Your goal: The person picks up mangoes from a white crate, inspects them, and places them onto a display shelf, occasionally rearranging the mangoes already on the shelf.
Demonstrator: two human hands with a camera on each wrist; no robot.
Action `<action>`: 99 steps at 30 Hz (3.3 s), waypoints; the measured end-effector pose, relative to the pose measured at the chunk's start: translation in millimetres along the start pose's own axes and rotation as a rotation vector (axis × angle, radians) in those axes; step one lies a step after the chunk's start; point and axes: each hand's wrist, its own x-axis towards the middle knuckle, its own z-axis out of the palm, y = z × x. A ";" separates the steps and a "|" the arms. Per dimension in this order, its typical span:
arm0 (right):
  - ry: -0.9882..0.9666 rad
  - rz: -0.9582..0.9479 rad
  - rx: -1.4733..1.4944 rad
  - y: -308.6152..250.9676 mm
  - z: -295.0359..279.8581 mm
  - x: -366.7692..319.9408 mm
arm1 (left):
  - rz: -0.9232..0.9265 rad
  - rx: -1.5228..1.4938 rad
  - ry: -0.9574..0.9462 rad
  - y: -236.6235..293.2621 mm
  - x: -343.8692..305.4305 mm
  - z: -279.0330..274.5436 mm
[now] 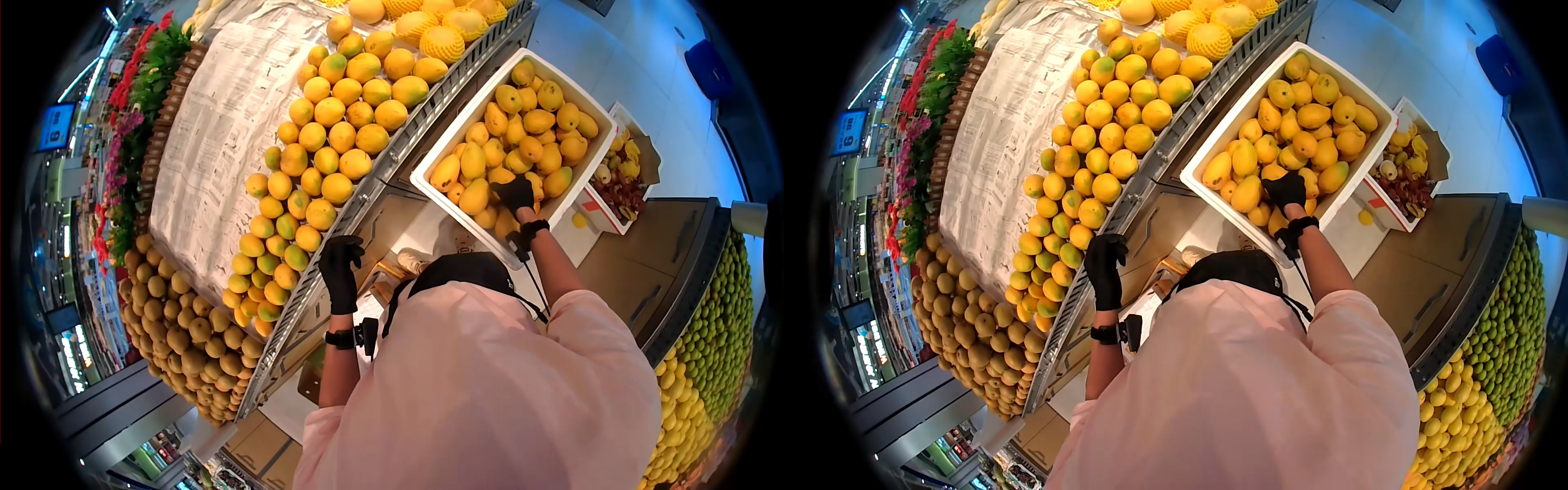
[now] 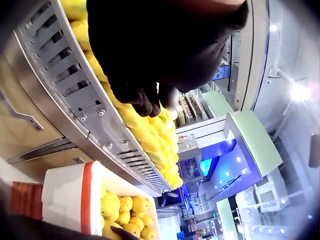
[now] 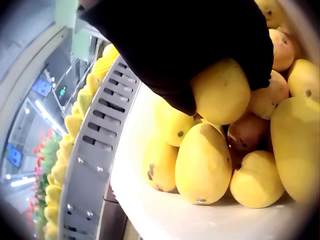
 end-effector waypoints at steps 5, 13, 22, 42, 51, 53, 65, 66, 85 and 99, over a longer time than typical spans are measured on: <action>-0.241 0.095 0.768 4.4 -47.0 -27.5 | -0.018 -0.020 -0.023 7.2 11.0 7.7; -0.570 0.228 1.585 -47.2 -87.0 -40.9 | -0.095 -0.106 -0.111 18.7 17.6 41.5; -0.486 -0.192 1.088 -156.6 -96.7 -61.3 | 0.021 0.212 -0.449 68.7 33.8 84.4; -0.278 -0.535 0.742 -220.4 -96.5 -108.4 | 0.302 0.301 -0.198 97.9 29.5 67.8; -0.490 -0.518 0.662 -211.9 -82.2 -98.4 | 0.287 0.354 -0.224 74.8 22.7 57.2; -0.540 -0.509 0.627 -218.0 -82.5 -99.9 | 0.340 0.515 -0.251 68.7 22.5 57.9; -0.941 -0.621 0.636 -228.6 -80.9 -96.1 | -0.190 -0.382 -0.589 54.9 -5.8 44.3; -0.981 -0.607 0.633 -229.8 -82.1 -96.6 | -0.228 -0.442 -0.599 56.6 -7.5 43.5; -0.872 -0.283 0.816 -250.4 -44.8 -95.9 | -0.132 0.083 -0.248 79.4 -0.5 32.5; -0.798 -0.450 0.490 -294.0 -39.1 -107.2 | 0.143 0.459 -0.121 80.7 22.8 7.4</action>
